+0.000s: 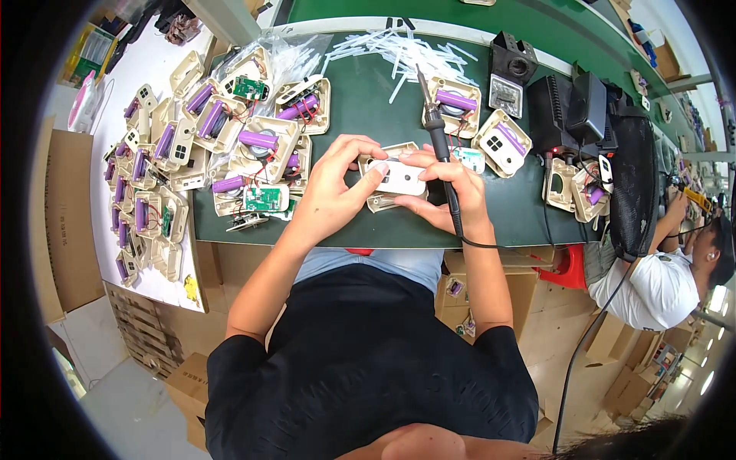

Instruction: Soldering components onto small circuit boards within plastic housings on a production line.

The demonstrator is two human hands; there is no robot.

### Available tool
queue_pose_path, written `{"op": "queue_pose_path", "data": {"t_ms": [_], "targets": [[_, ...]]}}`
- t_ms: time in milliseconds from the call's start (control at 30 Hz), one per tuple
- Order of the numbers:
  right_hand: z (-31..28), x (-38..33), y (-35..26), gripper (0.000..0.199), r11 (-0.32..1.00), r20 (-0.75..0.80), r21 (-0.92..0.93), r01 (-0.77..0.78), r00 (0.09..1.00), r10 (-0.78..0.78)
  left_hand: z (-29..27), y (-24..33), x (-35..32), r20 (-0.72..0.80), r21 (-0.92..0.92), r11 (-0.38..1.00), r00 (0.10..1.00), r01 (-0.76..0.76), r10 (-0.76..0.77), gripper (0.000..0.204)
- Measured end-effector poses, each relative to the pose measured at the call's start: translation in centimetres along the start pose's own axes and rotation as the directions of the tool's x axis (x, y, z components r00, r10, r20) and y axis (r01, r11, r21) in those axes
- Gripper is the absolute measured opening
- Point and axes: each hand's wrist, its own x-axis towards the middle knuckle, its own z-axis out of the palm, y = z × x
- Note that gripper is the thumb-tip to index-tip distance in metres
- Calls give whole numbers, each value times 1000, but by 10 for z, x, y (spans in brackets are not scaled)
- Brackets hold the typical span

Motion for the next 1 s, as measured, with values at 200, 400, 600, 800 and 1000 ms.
{"op": "queue_pose_path", "data": {"t_ms": [200, 400, 600, 800, 1000], "targets": [[1, -3, -1, 50, 1000, -16, 22, -5, 1000, 5, -4, 5, 5, -102, -23, 999, 994, -40, 38, 22], [3, -1, 4, 48, 998, -82, 53, 23, 996, -18, -17, 32, 80, -271, -51, 998, 961, 44, -56, 24], [4, -3, 6, 48, 999, -89, 44, 0, 996, 4, 15, -11, 127, -246, 288, 951, 968, 116, -43, 36], [5, -4, 2, 48, 998, -89, 65, -2, 996, 8, 12, -23, 132, -199, 407, 910, 980, 73, 10, 30], [5, -7, 2, 48, 995, -90, 100, -28, 995, 37, -13, 17, 84, -144, 457, 889, 989, 35, 35, 22]]}}
